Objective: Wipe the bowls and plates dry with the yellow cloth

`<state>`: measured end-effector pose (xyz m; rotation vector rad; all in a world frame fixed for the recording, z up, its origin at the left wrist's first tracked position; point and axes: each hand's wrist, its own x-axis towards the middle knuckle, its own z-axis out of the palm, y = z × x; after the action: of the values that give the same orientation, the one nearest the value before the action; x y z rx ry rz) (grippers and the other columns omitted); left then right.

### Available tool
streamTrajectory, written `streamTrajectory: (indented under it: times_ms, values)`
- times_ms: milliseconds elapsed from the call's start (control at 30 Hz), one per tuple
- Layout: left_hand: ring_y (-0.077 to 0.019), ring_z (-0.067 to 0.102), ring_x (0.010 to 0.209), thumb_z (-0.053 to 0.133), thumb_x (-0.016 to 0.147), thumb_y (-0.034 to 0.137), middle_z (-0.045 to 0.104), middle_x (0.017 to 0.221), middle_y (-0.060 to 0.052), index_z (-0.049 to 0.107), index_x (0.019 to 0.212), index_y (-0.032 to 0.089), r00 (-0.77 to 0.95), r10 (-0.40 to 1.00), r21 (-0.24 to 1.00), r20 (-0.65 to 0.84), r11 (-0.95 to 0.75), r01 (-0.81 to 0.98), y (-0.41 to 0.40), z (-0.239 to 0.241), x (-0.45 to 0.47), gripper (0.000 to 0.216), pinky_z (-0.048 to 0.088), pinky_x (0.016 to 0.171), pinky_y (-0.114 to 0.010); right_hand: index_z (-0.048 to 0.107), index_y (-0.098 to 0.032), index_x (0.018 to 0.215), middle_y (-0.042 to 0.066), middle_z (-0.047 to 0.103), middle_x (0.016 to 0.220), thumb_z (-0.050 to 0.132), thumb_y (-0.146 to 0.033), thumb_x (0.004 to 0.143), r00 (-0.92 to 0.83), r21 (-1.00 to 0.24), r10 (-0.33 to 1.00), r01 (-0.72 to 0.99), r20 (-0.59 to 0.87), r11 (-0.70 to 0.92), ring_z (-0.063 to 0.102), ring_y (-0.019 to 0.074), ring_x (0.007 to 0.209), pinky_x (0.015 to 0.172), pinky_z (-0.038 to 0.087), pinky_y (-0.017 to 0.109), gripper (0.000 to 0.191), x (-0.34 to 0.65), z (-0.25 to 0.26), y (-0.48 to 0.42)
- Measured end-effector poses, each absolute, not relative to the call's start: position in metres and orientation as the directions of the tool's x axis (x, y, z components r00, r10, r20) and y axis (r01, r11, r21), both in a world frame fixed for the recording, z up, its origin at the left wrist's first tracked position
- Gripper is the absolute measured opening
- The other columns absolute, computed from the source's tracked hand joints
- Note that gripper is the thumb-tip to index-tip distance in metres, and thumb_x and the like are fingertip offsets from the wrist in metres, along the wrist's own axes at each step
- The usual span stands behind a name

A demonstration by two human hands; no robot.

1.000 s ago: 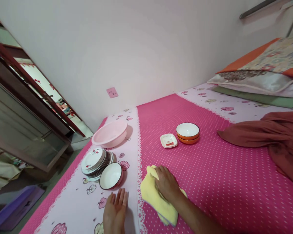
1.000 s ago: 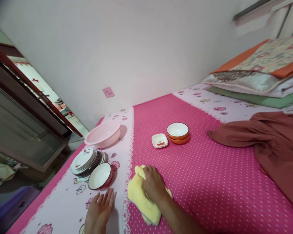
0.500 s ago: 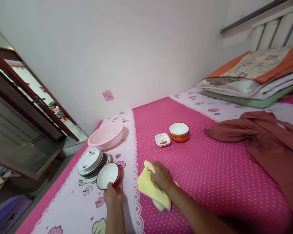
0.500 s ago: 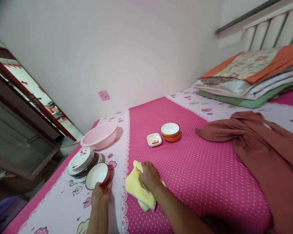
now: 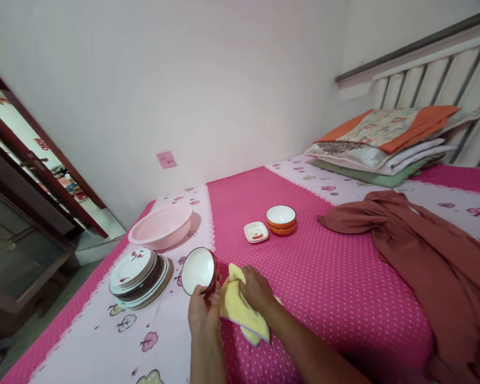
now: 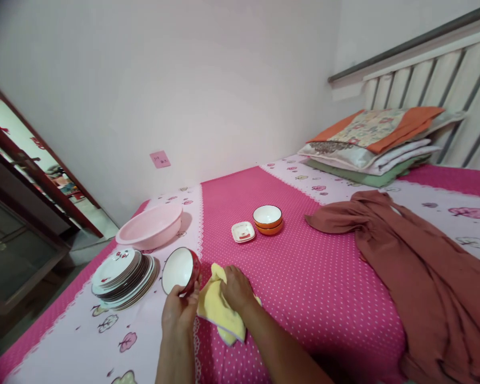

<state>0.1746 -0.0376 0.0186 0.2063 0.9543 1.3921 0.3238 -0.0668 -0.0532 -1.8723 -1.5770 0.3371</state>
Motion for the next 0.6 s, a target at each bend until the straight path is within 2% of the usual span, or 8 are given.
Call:
streamTrajectory:
  times_ms: [167,267,367,500,600]
  values:
    - [-0.0203,0.074,0.073,0.062,0.084,0.010,0.076,0.082,-0.010,0.067,0.105,0.012,-0.030,0.897,0.594,-0.442,0.268,-0.758,-0.046,0.029,0.195,0.022,0.065,0.066,-0.028,0.067,-0.014,0.121,0.014,0.073,0.118,0.052,-0.023,0.100,0.286,-0.659,0.935,0.748,0.208,-0.082,0.069,0.0259,0.110,0.093,0.048,0.032,0.027,0.327,-0.059,-0.061]
    - [-0.0159,0.069,0.062,0.062,0.090,0.020,0.075,0.081,-0.010,0.067,0.100,0.013,0.018,0.892,0.567,-0.451,0.302,-0.766,-0.050,0.025,0.189,0.013,0.059,0.056,-0.022,0.067,-0.015,0.121,0.014,0.075,0.117,0.054,-0.026,0.100,0.303,-0.693,0.932,0.716,0.201,-0.084,0.072,0.0269,0.106,0.089,0.050,0.032,0.027,0.332,-0.063,-0.054]
    - [-0.0124,0.057,0.051,0.058,0.095,0.033,0.069,0.075,-0.008,0.066,0.094,0.014,0.095,0.867,0.527,-0.488,0.380,-0.760,-0.050,0.019,0.177,0.021,0.047,0.043,-0.019,0.067,-0.017,0.118,0.014,0.076,0.111,0.059,-0.029,0.098,0.321,-0.726,0.924,0.684,0.210,-0.073,0.073,0.0279,0.101,0.086,0.051,0.033,0.025,0.338,-0.061,-0.047]
    - [-0.0124,0.050,0.049,0.052,0.098,0.046,0.064,0.074,-0.006,0.064,0.092,0.018,0.161,0.843,0.460,-0.514,0.429,-0.777,-0.046,0.019,0.164,0.031,0.041,0.041,-0.021,0.062,-0.018,0.122,0.014,0.076,0.110,0.050,-0.033,0.103,0.388,-0.762,0.881,0.646,0.269,-0.052,0.072,0.0279,0.099,0.086,0.052,0.035,0.027,0.345,-0.050,-0.046]
    - [-0.0122,0.047,0.046,0.049,0.099,0.048,0.063,0.071,-0.004,0.063,0.092,0.019,0.158,0.836,0.437,-0.526,0.425,-0.793,-0.044,0.021,0.159,0.033,0.038,0.040,-0.022,0.054,-0.017,0.136,0.017,0.071,0.123,0.046,-0.036,0.105,0.452,-0.759,0.771,0.648,0.448,0.061,0.069,0.0287,0.109,0.095,0.053,0.040,0.037,0.352,-0.039,-0.050]
